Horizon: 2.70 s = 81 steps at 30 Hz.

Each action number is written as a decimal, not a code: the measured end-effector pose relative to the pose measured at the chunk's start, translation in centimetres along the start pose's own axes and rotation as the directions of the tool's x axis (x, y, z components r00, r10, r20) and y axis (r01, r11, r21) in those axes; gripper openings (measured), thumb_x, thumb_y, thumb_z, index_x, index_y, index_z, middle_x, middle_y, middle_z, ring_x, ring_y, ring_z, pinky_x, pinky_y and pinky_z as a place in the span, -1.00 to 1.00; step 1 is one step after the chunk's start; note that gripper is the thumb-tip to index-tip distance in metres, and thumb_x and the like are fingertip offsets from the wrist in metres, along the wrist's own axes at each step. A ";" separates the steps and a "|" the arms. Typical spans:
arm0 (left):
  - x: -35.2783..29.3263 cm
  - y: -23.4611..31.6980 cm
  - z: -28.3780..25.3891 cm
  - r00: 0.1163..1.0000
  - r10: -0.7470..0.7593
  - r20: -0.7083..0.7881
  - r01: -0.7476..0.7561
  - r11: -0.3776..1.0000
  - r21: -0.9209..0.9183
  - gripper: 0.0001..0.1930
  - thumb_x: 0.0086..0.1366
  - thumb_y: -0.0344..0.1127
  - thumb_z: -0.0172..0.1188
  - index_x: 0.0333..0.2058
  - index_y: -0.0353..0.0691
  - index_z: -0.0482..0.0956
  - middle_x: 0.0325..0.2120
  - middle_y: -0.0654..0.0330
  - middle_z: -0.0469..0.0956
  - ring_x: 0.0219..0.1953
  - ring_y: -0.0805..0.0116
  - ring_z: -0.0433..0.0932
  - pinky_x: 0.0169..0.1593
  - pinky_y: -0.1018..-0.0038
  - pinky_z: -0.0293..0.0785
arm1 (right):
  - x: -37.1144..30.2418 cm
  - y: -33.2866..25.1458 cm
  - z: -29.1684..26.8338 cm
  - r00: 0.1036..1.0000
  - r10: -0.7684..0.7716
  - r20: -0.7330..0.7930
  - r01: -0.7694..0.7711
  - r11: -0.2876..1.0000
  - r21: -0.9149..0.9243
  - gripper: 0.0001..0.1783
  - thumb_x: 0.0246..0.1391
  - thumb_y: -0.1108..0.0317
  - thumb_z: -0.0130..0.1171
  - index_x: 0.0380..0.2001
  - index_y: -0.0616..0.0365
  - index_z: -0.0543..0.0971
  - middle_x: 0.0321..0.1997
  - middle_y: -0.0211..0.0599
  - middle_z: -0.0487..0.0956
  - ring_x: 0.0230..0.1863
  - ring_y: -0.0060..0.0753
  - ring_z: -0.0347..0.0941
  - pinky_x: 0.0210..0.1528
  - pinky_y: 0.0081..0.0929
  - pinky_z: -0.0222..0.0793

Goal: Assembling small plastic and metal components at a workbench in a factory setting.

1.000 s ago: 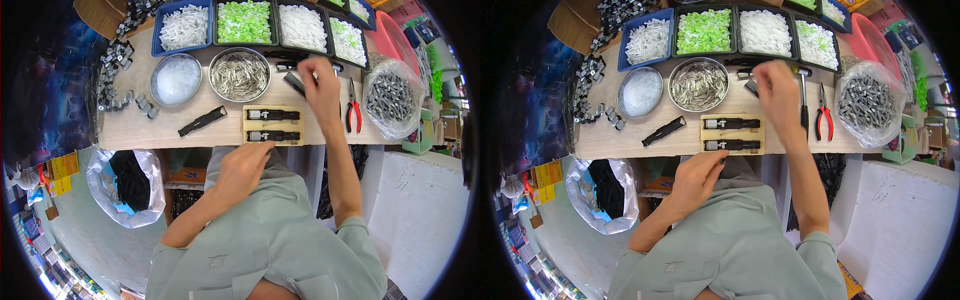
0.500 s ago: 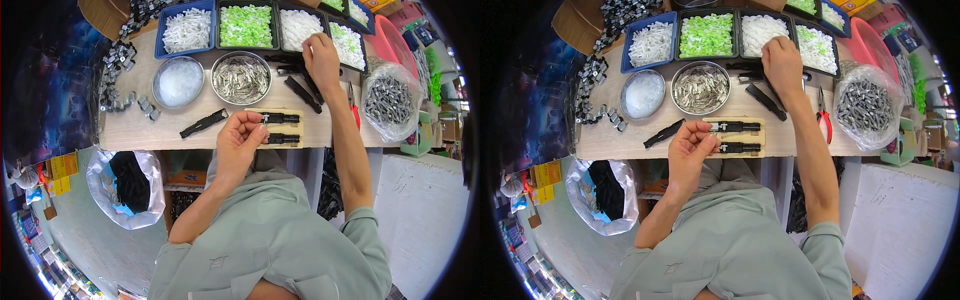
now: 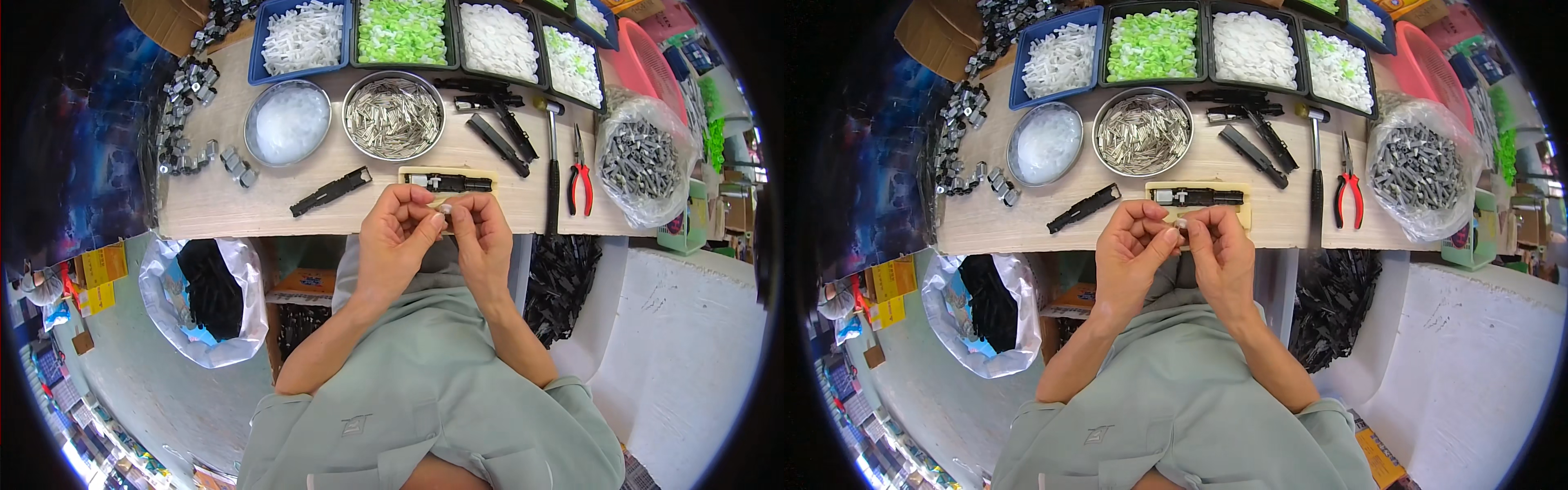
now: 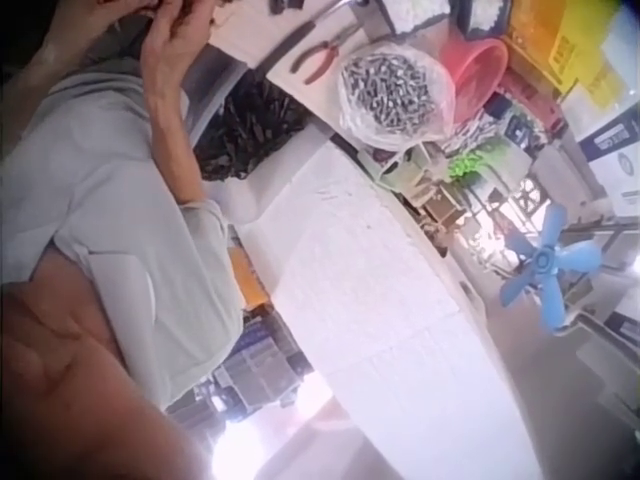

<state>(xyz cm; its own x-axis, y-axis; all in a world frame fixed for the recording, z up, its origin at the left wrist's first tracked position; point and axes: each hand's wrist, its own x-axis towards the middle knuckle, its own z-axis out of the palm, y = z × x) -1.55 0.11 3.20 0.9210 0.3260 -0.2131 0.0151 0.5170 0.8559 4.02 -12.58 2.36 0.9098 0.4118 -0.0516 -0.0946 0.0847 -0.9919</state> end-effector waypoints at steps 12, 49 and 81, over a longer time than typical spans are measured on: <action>-0.8 0.0 0.2 0.999 0.040 -0.020 -0.037 0.990 0.137 -0.74 0.33 -0.57 0.19 -0.05 -0.31 0.39 -0.30 0.22 0.60 -0.25 0.57 0.58 -0.15 0.63 0.54 | -0.7 0.2 0.0 0.986 -0.157 -0.062 0.136 0.956 -0.260 -0.94 0.28 0.53 0.13 -0.22 0.31 0.49 -0.24 -0.28 0.62 -0.32 -0.65 0.50 -0.27 -0.65 0.46; 0.4 0.7 -1.5 0.918 0.381 0.111 -0.325 0.560 0.762 -0.90 0.37 -0.49 0.18 -0.18 -0.36 0.61 -0.46 0.19 0.64 -0.49 0.52 0.53 -0.39 0.57 0.47 | 6.1 -0.4 -3.4 0.830 -0.358 0.428 0.548 0.376 -0.747 -0.85 -0.05 0.53 0.32 -0.37 0.17 0.57 -0.27 -0.26 0.53 -0.20 -0.10 0.44 -0.15 -0.24 0.37; 1.2 0.4 -1.2 0.858 0.460 0.229 -0.461 0.493 0.738 -0.94 0.30 -0.55 0.22 -0.25 -0.37 0.57 -0.37 0.11 0.57 -0.36 0.30 0.53 -0.25 0.49 0.46 | 24.9 -3.6 -9.1 0.837 -0.391 0.384 0.455 0.106 -0.884 -0.81 0.11 0.35 0.28 -0.23 0.20 0.61 -0.28 -0.13 0.62 -0.27 -0.03 0.56 -0.16 -0.26 0.48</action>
<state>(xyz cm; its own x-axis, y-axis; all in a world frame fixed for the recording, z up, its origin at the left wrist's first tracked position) -0.90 1.66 2.68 0.8863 0.3359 0.3187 -0.1304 -0.4794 0.8679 30.68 -10.91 3.61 0.6431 0.6597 0.3889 0.7613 -0.6058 -0.2311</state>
